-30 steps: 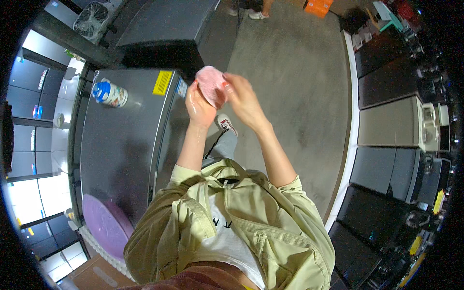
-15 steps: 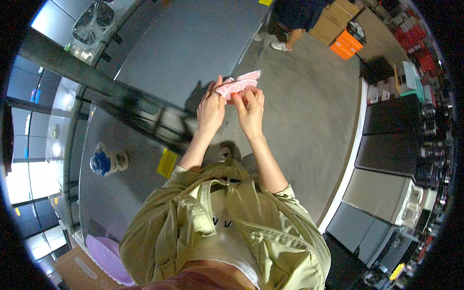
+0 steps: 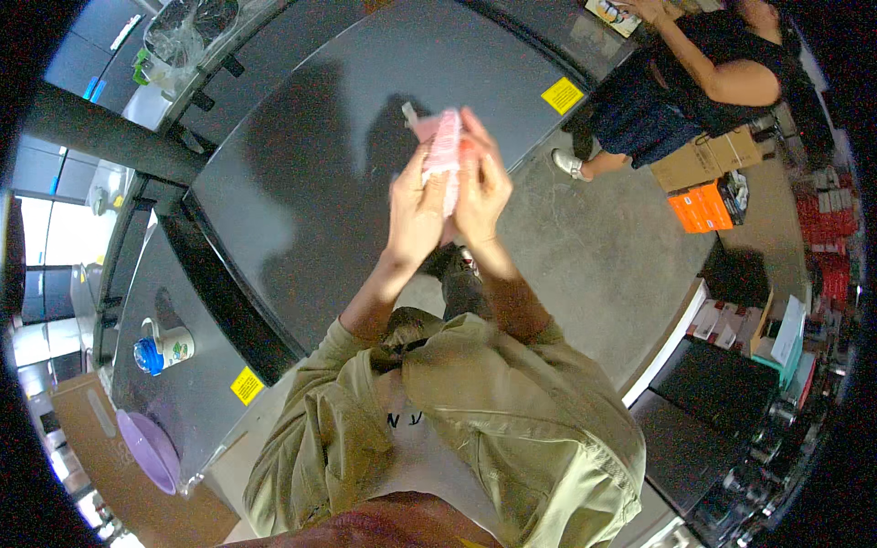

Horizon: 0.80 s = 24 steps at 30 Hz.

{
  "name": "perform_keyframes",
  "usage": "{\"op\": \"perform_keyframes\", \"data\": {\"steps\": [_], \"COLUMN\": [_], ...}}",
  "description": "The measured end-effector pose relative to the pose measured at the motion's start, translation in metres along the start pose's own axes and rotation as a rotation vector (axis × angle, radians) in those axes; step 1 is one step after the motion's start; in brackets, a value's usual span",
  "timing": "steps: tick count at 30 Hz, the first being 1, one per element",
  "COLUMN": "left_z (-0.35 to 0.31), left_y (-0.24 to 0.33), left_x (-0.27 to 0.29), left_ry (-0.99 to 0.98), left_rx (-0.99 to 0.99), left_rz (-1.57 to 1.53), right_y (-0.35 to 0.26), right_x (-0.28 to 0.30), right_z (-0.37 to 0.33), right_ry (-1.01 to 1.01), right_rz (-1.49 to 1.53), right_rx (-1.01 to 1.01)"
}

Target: The person wrings out a pink cloth in a basin of water, then uses it to wipe down the exterior surfaces of multiple refrigerators and other appliances, including a fan and a pitcher.

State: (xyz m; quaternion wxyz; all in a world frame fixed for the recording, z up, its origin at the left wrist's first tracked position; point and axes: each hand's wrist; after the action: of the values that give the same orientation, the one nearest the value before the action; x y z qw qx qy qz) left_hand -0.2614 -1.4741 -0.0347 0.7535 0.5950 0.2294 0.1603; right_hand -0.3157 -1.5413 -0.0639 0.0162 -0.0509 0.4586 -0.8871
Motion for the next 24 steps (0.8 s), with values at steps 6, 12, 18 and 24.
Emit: {"op": "perform_keyframes", "data": {"steps": [6, 12, 18, 24], "left_z": [0.061, -0.006, -0.002, -0.007], "left_y": [-0.047, -0.161, -0.115, -0.125], "left_x": [-0.036, 0.052, 0.040, 0.064], "left_ry": [0.316, 0.114, 0.677, 0.648], "left_rx": [0.055, 0.449, 0.209, 0.262], "left_rz": [-0.161, 0.576, 0.938, 1.058], "right_y": [0.125, 0.153, 0.176, 0.240], "right_x": [0.002, -0.050, -0.049, -0.046], "right_z": [0.078, 0.024, 0.099, 0.118], "right_ry": [-0.435, -1.277, -1.188, -0.680], "right_rz": [-0.329, -0.909, -0.914, -1.182], "right_rx": [0.192, 0.366, 0.324, 0.036]}}
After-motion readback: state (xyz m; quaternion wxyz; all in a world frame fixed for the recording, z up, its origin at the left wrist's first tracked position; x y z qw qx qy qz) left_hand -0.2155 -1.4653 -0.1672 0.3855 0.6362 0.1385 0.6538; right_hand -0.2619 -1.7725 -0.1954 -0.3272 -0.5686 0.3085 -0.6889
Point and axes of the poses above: each hand's wrist, its own z-axis towards the middle knuckle, its own x-axis out of the back of the hand, y = z × x, and after that the axes turned 6 degrees about -z, right-handed
